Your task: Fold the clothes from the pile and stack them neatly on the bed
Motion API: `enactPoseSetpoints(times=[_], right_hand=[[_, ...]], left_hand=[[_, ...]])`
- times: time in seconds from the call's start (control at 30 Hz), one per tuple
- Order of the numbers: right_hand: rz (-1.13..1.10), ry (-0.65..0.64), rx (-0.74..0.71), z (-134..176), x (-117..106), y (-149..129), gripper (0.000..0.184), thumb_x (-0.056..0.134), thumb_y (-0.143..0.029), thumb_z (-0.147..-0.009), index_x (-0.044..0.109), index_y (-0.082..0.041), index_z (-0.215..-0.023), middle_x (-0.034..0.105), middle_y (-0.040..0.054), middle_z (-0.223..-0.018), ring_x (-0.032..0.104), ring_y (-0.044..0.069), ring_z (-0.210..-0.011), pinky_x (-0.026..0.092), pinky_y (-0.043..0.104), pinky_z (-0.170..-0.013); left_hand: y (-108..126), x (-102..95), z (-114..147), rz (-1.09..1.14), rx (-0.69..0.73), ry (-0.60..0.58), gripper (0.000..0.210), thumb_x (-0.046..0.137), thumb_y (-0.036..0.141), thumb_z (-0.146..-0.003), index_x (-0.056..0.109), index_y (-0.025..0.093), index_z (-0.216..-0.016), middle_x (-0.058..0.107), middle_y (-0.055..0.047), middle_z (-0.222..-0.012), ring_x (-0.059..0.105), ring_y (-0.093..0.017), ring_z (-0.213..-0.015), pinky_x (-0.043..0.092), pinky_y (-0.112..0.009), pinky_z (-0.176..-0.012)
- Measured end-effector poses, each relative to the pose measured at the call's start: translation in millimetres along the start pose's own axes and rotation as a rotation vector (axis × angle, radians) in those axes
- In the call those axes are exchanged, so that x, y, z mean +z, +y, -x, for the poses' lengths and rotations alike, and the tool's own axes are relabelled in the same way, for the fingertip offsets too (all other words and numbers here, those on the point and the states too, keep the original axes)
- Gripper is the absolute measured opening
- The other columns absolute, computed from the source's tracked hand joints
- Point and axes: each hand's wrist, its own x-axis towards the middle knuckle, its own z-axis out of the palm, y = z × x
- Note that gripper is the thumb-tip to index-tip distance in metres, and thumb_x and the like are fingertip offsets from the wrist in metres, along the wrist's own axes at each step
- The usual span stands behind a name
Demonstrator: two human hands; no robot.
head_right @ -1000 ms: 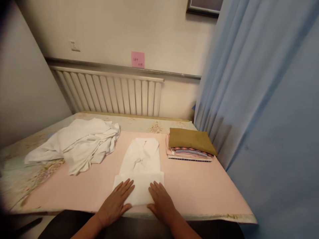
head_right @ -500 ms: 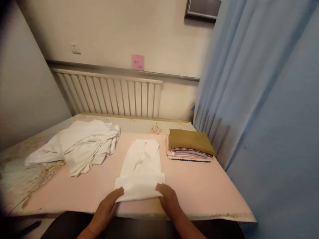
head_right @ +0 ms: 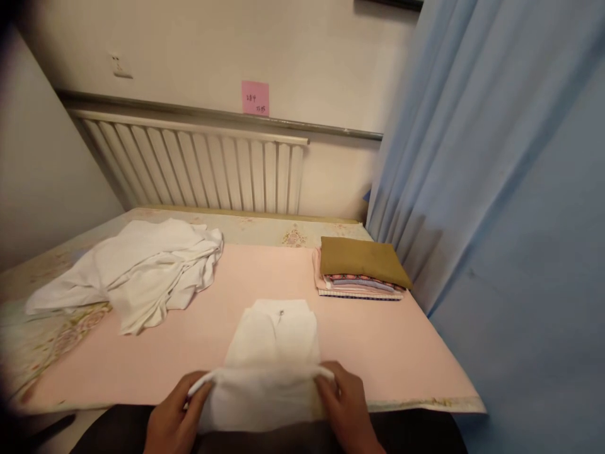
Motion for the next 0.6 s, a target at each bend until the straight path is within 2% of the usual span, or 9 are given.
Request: enactPoseSetpoints(times=[0.07,0.13,0.23,0.3,0.37,0.43,0.6], right_hand=[[-0.013,0.060,0.095,-36,10,-3,0.028,0.052,-0.042,-0.086,0.066,-0.019,-0.081,0.066,0.0022,-0.073,0.058,0.017,-0.067,0.045,0.022,-0.060],[-0.017,0.080,0.164,-78,25,6,0.026,0.053,-0.041,-0.082,0.062,-0.018,-0.074,0.062,0.0009,-0.069,0.053,0.016,-0.067,0.042,0.023,-0.060],[-0.031,0.093,0.326,-131,51,36,0.023,0.055,-0.040,-0.075,0.053,-0.019,-0.064,0.054,-0.0022,-0.062,0.047,0.015,-0.064,0.037,0.023,-0.058],[-0.032,0.072,0.390,-151,66,58,0.023,0.055,-0.038,-0.071,0.049,-0.020,-0.059,0.048,-0.0039,-0.056,0.043,0.013,-0.058,0.034,0.023,-0.053],[-0.038,0.053,0.436,-159,75,74,0.023,0.053,-0.039,-0.071,0.048,-0.020,-0.059,0.044,-0.0049,-0.053,0.041,0.012,-0.054,0.031,0.022,-0.050],[-0.050,0.029,0.459,-157,79,85,0.023,0.052,-0.040,-0.071,0.048,-0.020,-0.060,0.043,-0.0055,-0.053,0.040,0.011,-0.053,0.030,0.022,-0.048],[-0.077,-0.026,0.441,-145,75,90,0.020,0.054,-0.037,-0.068,0.049,-0.019,-0.061,0.046,-0.0057,-0.054,0.040,0.010,-0.052,0.029,0.022,-0.048]], left_hand=[[7,10.1,-37,-0.011,-0.132,-0.019,0.028,0.046,0.048,-0.088,0.061,0.025,-0.087,0.068,0.004,-0.076,0.062,-0.014,-0.070,0.047,-0.021,-0.064],[8,26.3,-80,-0.022,-0.182,-0.078,0.026,0.044,0.045,-0.088,0.057,0.024,-0.081,0.065,0.004,-0.073,0.060,-0.015,-0.072,0.043,-0.023,-0.066],[-6,56.3,-140,-0.077,-0.268,-0.172,0.027,0.043,0.042,-0.086,0.048,0.023,-0.068,0.054,0.004,-0.063,0.053,-0.016,-0.068,0.037,-0.025,-0.065],[-20,73.9,-165,-0.077,-0.320,-0.208,0.026,0.048,0.039,-0.083,0.044,0.023,-0.063,0.050,0.003,-0.060,0.050,-0.015,-0.064,0.035,-0.025,-0.062],[-32,85.0,-176,-0.064,-0.376,-0.231,0.026,0.049,0.037,-0.081,0.043,0.022,-0.061,0.049,0.003,-0.058,0.048,-0.015,-0.061,0.033,-0.026,-0.060],[-40,88.6,-175,-0.035,-0.424,-0.242,0.027,0.048,0.039,-0.082,0.045,0.022,-0.061,0.050,0.002,-0.058,0.047,-0.015,-0.059,0.032,-0.026,-0.057],[-41,79.0,-158,0.067,-0.493,-0.261,0.025,0.050,0.042,-0.080,0.053,0.020,-0.068,0.052,0.002,-0.057,0.050,-0.015,-0.056,0.033,-0.025,-0.054]])
